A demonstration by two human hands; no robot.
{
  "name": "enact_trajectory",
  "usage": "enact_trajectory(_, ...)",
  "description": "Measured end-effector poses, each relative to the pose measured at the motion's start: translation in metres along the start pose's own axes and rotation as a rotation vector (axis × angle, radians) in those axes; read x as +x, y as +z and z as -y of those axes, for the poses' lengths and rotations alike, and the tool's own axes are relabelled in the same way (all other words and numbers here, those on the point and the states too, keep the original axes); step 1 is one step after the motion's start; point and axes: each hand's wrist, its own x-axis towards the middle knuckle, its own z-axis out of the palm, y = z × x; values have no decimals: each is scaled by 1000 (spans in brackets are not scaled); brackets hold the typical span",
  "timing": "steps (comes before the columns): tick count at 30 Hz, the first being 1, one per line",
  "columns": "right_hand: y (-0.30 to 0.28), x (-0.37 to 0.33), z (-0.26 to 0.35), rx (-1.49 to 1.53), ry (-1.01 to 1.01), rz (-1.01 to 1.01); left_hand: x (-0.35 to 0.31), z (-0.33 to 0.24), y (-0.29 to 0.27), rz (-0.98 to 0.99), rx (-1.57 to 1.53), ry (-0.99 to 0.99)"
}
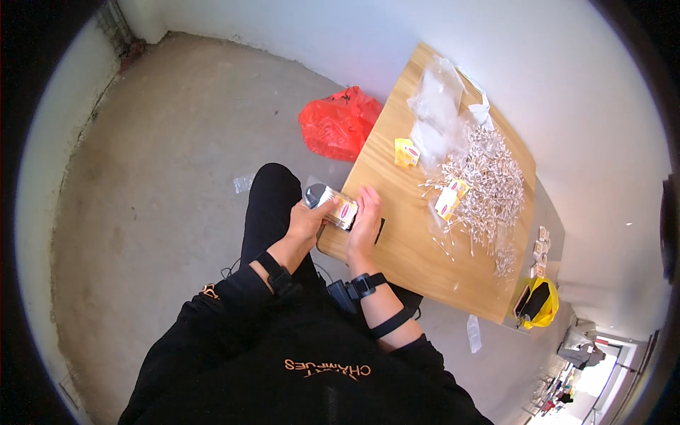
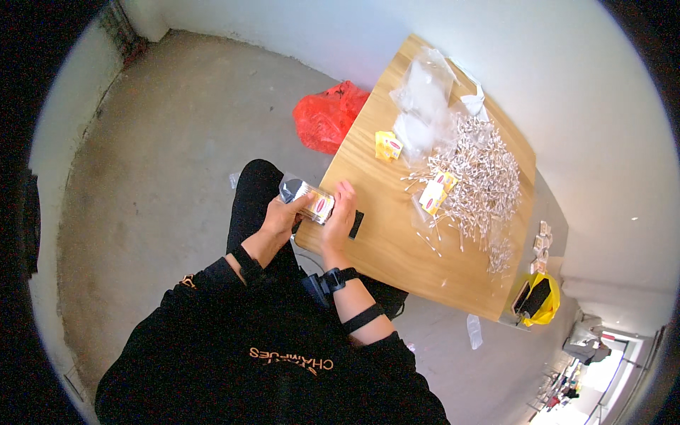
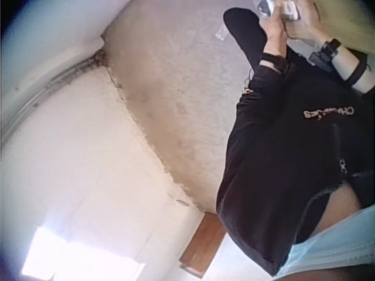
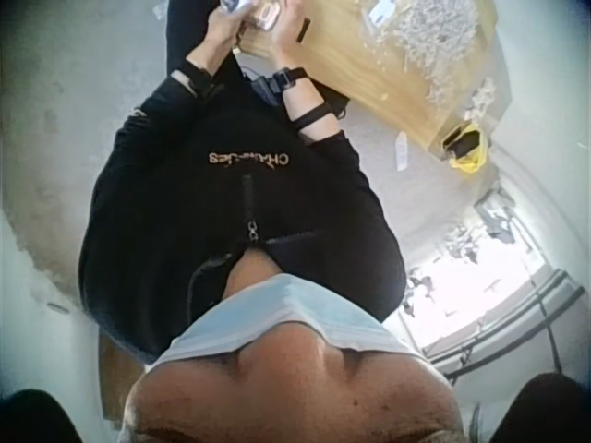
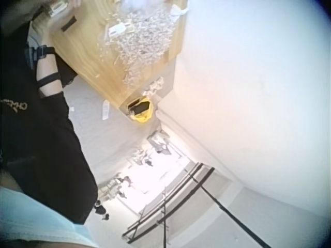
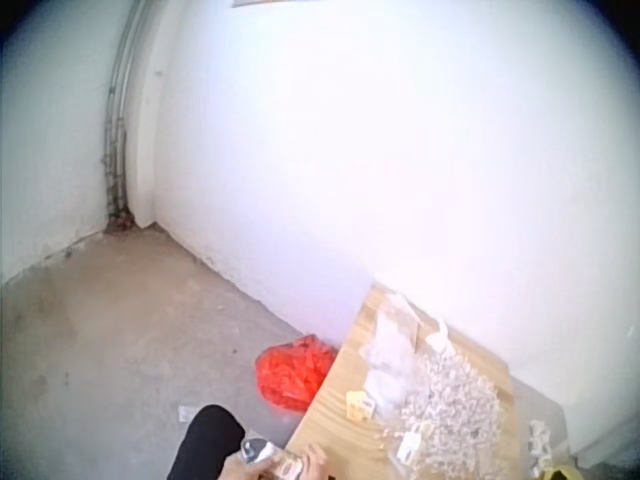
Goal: The person aligns cotton swabs by hand and slides them into small plastic bags on a table.
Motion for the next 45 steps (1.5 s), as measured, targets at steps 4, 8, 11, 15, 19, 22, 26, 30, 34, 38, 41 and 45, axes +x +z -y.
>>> enact_trajectory(4, -13, -2, -10, -359, -161, 56, 1, 6, 0, -13, -119, -70)
enact_trajectory(8, 37, -14, 2, -329, -39, 8, 9, 8, -8, 16, -179, -109)
enact_trajectory(11, 44, -14, 5, -269, -22, -7, 12, 5, -9, 33, -114, -169)
enact_trajectory(15, 52, -12, 8, -256, -16, -25, 9, -6, -6, -16, -45, -91)
enact_trajectory(19, 80, -12, 16, -216, -50, 101, 5, -33, -21, 15, -27, 112)
enact_trajectory(22, 114, -17, 37, -106, -89, 210, -4, -72, -34, -8, 40, 236)
enact_trajectory(26, 137, -38, 86, 118, -92, 270, -41, -108, -28, 53, 7, 294)
enact_trajectory(30, 109, -36, 105, 368, 72, 386, -70, -111, -19, 109, -111, 222)
enact_trajectory(34, 54, -18, 124, 75, 186, 604, -84, -112, -12, 227, -195, 53)
enact_trajectory(38, 17, -13, 137, -17, 215, 686, -94, -101, 8, 325, -116, -91)
enact_trajectory(41, -11, -10, 143, -51, 194, 673, -97, -90, 16, 370, -60, -157)
enact_trajectory(45, -24, -22, 148, -132, 29, 516, -99, -87, 28, 404, -34, -177)
